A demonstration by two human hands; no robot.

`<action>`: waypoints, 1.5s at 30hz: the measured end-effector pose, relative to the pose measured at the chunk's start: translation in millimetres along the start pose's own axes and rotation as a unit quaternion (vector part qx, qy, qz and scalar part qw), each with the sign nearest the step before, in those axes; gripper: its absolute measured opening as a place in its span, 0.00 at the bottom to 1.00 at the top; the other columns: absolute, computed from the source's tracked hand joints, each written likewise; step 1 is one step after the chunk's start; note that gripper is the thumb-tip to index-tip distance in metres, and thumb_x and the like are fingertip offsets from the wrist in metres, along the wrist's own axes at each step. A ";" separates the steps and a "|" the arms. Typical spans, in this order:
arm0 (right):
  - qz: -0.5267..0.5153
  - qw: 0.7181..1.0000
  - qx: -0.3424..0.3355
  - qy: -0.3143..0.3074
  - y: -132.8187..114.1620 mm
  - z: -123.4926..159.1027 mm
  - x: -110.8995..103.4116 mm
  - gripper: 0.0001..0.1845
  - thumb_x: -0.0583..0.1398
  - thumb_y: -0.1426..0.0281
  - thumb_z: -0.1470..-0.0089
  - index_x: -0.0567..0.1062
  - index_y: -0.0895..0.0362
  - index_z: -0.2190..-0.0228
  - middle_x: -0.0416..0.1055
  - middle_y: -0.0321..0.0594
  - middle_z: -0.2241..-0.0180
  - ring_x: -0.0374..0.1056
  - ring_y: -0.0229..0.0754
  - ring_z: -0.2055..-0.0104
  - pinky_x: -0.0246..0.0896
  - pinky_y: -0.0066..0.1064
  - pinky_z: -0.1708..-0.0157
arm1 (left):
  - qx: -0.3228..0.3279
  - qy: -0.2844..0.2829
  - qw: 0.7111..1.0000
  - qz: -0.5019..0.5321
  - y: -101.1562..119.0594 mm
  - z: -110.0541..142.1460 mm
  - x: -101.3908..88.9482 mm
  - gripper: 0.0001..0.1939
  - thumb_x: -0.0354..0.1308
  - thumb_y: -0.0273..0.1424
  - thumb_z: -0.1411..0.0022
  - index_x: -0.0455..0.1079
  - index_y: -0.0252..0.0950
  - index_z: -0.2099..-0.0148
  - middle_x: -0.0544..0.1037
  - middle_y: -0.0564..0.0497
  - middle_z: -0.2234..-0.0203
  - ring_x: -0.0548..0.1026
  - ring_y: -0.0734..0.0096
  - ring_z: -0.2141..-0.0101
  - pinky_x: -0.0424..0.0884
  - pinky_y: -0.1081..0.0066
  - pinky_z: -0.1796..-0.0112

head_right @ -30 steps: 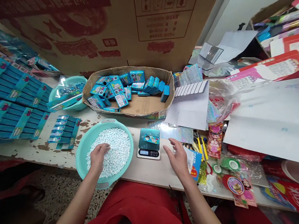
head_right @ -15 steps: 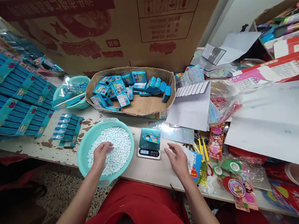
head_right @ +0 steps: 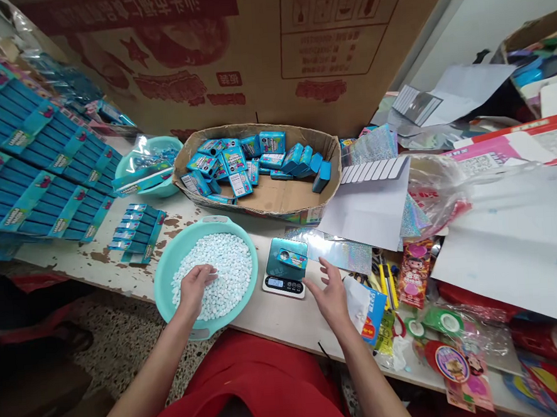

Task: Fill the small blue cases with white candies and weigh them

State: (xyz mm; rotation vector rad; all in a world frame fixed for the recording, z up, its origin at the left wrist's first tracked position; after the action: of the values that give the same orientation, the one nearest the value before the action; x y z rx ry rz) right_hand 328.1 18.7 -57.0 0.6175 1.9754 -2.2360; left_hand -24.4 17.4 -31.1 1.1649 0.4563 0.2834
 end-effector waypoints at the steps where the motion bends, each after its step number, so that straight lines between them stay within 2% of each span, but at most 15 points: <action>1: 0.008 1.000 -0.006 0.002 0.4 -4.1 6.5 0.41 0.65 0.53 0.61 0.63 0.58 0.48 0.61 0.52 0.47 0.61 0.52 0.49 0.64 0.45 0.57 | -0.002 -0.001 1.000 -0.003 -0.6 0.3 0.9 0.23 0.62 0.49 0.56 0.69 0.33 0.69 0.75 0.47 0.73 0.74 0.64 0.70 0.70 0.64 0.63; 3: 0.025 0.999 -0.017 -0.016 0.1 -14.3 22.8 0.40 0.64 0.54 0.63 0.63 0.59 0.50 0.61 0.52 0.48 0.60 0.53 0.48 0.62 0.46 0.56 | -0.009 -0.004 1.000 -0.001 -0.9 1.1 4.4 0.24 0.62 0.50 0.57 0.69 0.33 0.70 0.75 0.47 0.74 0.74 0.64 0.71 0.69 0.64 0.63; 6: 0.035 0.998 -0.017 -0.056 -11.1 -27.6 42.1 0.27 0.62 0.54 0.60 0.69 0.59 0.61 0.69 0.46 0.61 0.65 0.51 0.57 0.61 0.45 0.58 | -0.014 -0.009 1.000 0.013 5.2 5.1 13.5 0.24 0.63 0.50 0.59 0.69 0.32 0.71 0.74 0.47 0.75 0.74 0.65 0.71 0.69 0.64 0.63; 8: 0.045 0.996 -0.052 -0.061 -35.8 -29.9 44.9 0.21 0.62 0.56 0.58 0.70 0.57 0.65 0.69 0.42 0.65 0.66 0.49 0.61 0.61 0.42 0.60 | -0.023 -0.019 0.999 0.030 14.6 11.2 22.4 0.24 0.63 0.50 0.58 0.69 0.33 0.70 0.75 0.47 0.74 0.74 0.64 0.70 0.68 0.65 0.63; 11: 0.070 0.977 -0.189 -0.072 -96.7 -19.3 44.8 0.15 0.62 0.60 0.54 0.71 0.54 0.64 0.69 0.40 0.65 0.65 0.46 0.61 0.59 0.38 0.61 | -0.057 -0.059 0.989 0.123 34.0 23.0 42.1 0.27 0.59 0.53 0.53 0.70 0.33 0.63 0.76 0.43 0.66 0.75 0.61 0.64 0.67 0.65 0.61; 14: 0.119 0.939 -0.312 -0.084 -148.9 -1.4 54.9 0.13 0.61 0.63 0.51 0.72 0.51 0.61 0.71 0.39 0.64 0.65 0.46 0.61 0.55 0.40 0.56 | -0.099 -0.115 0.947 0.283 53.1 28.8 65.5 0.31 0.48 0.57 0.45 0.70 0.36 0.55 0.74 0.41 0.55 0.72 0.60 0.55 0.67 0.66 0.59; 17: 0.197 0.910 -0.352 -0.099 -166.6 8.1 76.6 0.11 0.60 0.65 0.50 0.73 0.51 0.62 0.72 0.38 0.66 0.65 0.47 0.61 0.50 0.40 0.56 | -0.147 -0.107 0.903 0.390 56.0 21.6 77.0 0.27 0.47 0.53 0.41 0.72 0.34 0.59 0.75 0.42 0.59 0.73 0.61 0.58 0.69 0.67 0.62; 21: 0.236 0.900 -0.353 -0.096 -160.2 9.6 92.5 0.11 0.58 0.66 0.48 0.74 0.52 0.61 0.73 0.39 0.65 0.63 0.47 0.61 0.49 0.38 0.61 | -0.211 -0.050 0.869 0.445 40.0 9.2 74.1 0.16 0.53 0.40 0.41 0.70 0.32 0.69 0.74 0.45 0.72 0.74 0.66 0.70 0.70 0.69 0.66; 26: 0.243 0.905 -0.336 -0.097 -150.4 7.5 93.8 0.11 0.59 0.64 0.49 0.75 0.51 0.62 0.73 0.38 0.66 0.63 0.48 0.62 0.48 0.37 0.64 | -0.251 -0.042 0.853 0.456 33.3 8.7 73.5 0.14 0.52 0.36 0.40 0.70 0.30 0.71 0.72 0.46 0.75 0.73 0.69 0.73 0.69 0.72 0.70; 31: 0.194 0.935 -0.283 -0.091 -146.8 3.7 86.9 0.14 0.59 0.59 0.49 0.76 0.50 0.62 0.74 0.39 0.64 0.63 0.49 0.60 0.52 0.40 0.60 | -0.278 -0.043 0.855 0.435 31.4 8.9 76.2 0.10 0.54 0.33 0.42 0.70 0.31 0.70 0.73 0.47 0.74 0.69 0.74 0.77 0.65 0.75 0.75; 34: 0.115 0.970 -0.194 -0.088 -129.1 -1.7 74.9 0.18 0.63 0.55 0.55 0.76 0.51 0.63 0.74 0.40 0.64 0.64 0.49 0.59 0.56 0.42 0.59 | -0.280 -0.068 0.868 0.404 28.3 7.6 73.3 0.10 0.56 0.35 0.44 0.69 0.32 0.70 0.71 0.48 0.75 0.69 0.73 0.77 0.65 0.73 0.76; 36: 0.049 0.990 -0.104 -0.081 -105.8 -6.3 64.7 0.22 0.65 0.54 0.60 0.75 0.53 0.63 0.73 0.40 0.63 0.66 0.49 0.60 0.59 0.41 0.59 | -0.229 -0.103 0.915 0.315 29.0 4.5 66.2 0.12 0.56 0.39 0.45 0.69 0.33 0.71 0.71 0.47 0.75 0.70 0.70 0.75 0.66 0.70 0.72; 39: -0.015 0.998 -0.007 -0.064 -66.2 -12.8 51.7 0.24 0.66 0.56 0.62 0.72 0.56 0.64 0.73 0.41 0.65 0.68 0.48 0.62 0.62 0.41 0.59 | -0.025 -0.091 0.995 0.033 38.9 -3.8 44.8 0.13 0.61 0.40 0.51 0.72 0.37 0.68 0.74 0.44 0.66 0.70 0.56 0.59 0.66 0.61 0.59; 42: -0.047 0.996 0.008 -0.070 -35.1 -20.6 48.3 0.22 0.65 0.58 0.61 0.70 0.57 0.65 0.74 0.42 0.65 0.68 0.49 0.61 0.62 0.42 0.58 | 0.129 -0.050 0.975 -0.175 45.7 -7.4 29.5 0.16 0.62 0.36 0.54 0.73 0.40 0.61 0.72 0.43 0.56 0.63 0.49 0.48 0.58 0.55 0.49; 45: -0.060 0.996 0.010 -0.072 -13.7 -28.0 52.1 0.23 0.64 0.57 0.60 0.68 0.57 0.64 0.73 0.43 0.65 0.68 0.49 0.61 0.63 0.43 0.58 | 0.119 -0.107 0.966 -0.202 35.3 -8.8 26.8 0.15 0.58 0.39 0.50 0.74 0.39 0.61 0.74 0.43 0.58 0.69 0.51 0.53 0.61 0.56 0.51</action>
State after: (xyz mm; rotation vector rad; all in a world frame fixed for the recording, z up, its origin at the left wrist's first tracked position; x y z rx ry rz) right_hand 282.6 58.0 -65.2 0.3361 1.9705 -2.2989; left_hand -4.6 49.6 -6.5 1.2880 0.5338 -0.2570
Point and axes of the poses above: each hand's wrist, its own z-axis away from the middle knuckle, its own x-axis out of the palm, y = z × x, the point moved 5 cm from there along -z, towards the middle knuckle
